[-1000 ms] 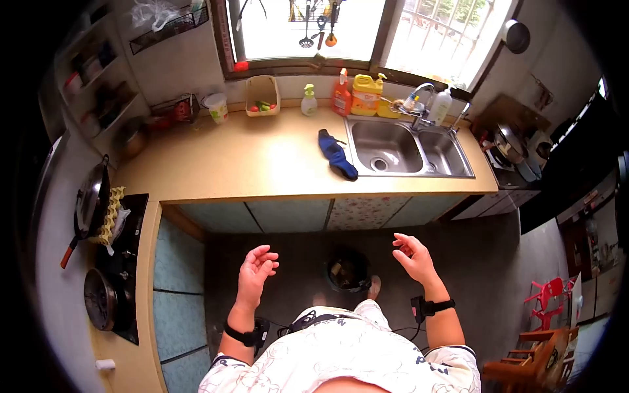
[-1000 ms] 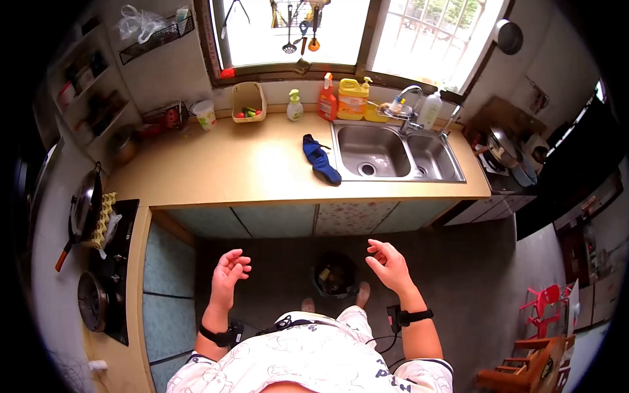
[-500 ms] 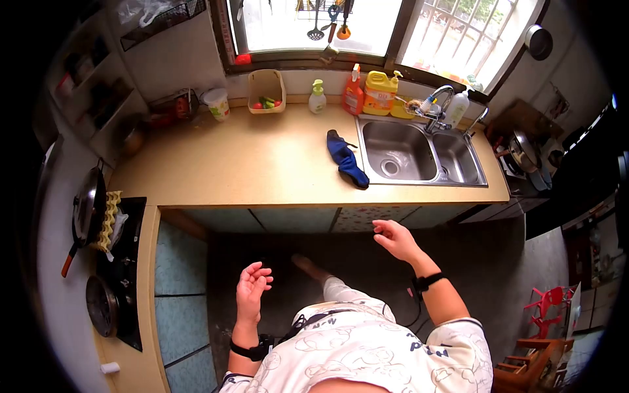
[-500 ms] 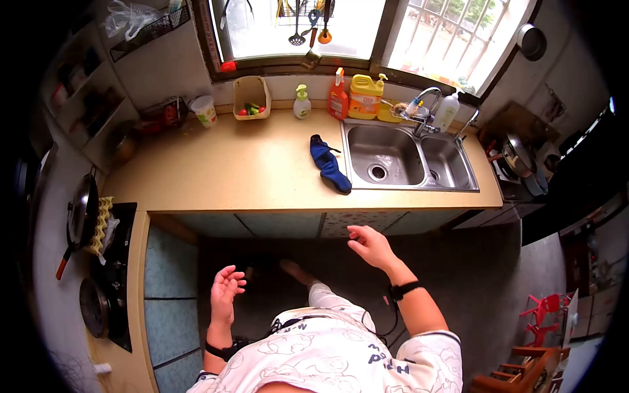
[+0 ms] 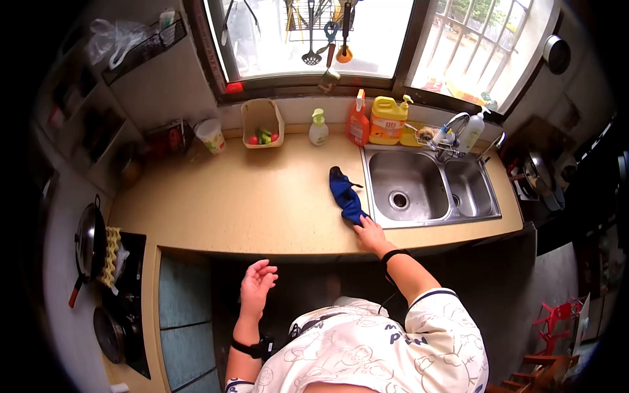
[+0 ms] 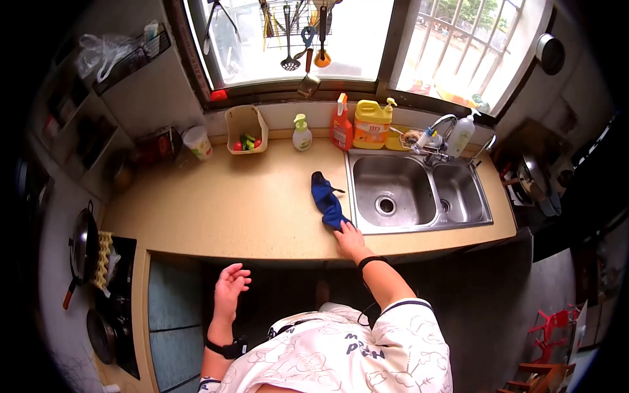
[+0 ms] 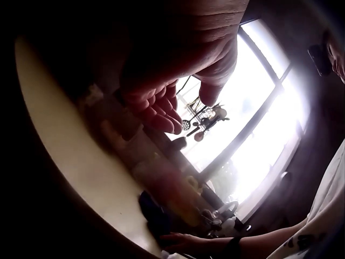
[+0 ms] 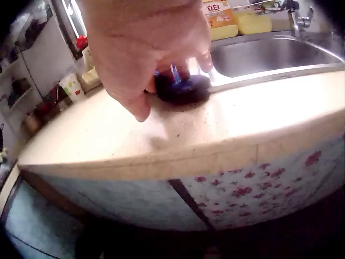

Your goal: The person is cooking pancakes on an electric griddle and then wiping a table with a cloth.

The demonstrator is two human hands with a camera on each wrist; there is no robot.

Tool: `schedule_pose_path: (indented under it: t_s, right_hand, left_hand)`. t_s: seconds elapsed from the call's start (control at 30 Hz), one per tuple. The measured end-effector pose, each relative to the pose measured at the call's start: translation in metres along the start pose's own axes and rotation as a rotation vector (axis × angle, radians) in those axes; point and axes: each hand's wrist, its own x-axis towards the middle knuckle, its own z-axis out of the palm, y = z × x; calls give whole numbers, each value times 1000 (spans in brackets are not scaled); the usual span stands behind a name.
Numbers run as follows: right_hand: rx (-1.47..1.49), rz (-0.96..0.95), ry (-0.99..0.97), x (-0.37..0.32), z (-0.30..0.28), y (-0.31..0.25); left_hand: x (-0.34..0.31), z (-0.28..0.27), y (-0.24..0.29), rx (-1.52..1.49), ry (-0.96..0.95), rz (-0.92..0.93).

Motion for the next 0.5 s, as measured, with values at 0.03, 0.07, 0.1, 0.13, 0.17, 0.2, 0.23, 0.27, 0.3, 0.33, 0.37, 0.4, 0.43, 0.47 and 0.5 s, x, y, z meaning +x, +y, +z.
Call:
schedule_pose_path:
  t_s: [0.03,0.07,0.1,0.13,0.17,0.2,0.23,0.27,0.3,0.33,0.37,0.4,0.43,0.47,0.5]
  right_hand:
    - [7,-81,76,6,3,9]
    - [7,-77,74,14,-9,13]
    - [288,5,71,23,-29,17]
    - [570,93,64,32,-47,20]
    - [759,102,257,36,-58,20]
    - [936,116,202,41,-81,19]
    - [1069,56,145,46,-103,16]
    - [1198,-13,95,49,-129,11]
    - [1331,-32,-16,46,-159,-1]
    - [1463,-54,-129,44,-183,-11]
    - [1379,-167,-153,47,-192,-12]
    - [1383,-161,-148,48,-203,-18]
    - [1375,-221,-173,48,-217,-26]
    - [1370,-277,-197,46,-228,-32]
    - [1312,-306,-235,47,-237,-33]
  left_hand:
    - [17,8,-2,21,-26,-35]
    - [33,16,-3,48,-51,-49]
    - [51,23,-9,112,-72,-36]
    - [69,31,-17,175,-95,-29]
    - [85,39,-24,177,-103,-49]
    - [102,48,-29,218,-154,-23]
    - [120,58,-29,258,-207,14]
    - [133,72,-19,322,-237,69]
    - [143,87,-7,385,-267,127]
    - [154,100,0,458,-272,266]
    - [164,110,7,530,-276,406]
    - [174,119,15,532,-283,405]
    - [182,126,22,550,-348,479]
    - [187,131,26,567,-417,550]
    - [192,134,29,467,-503,512]
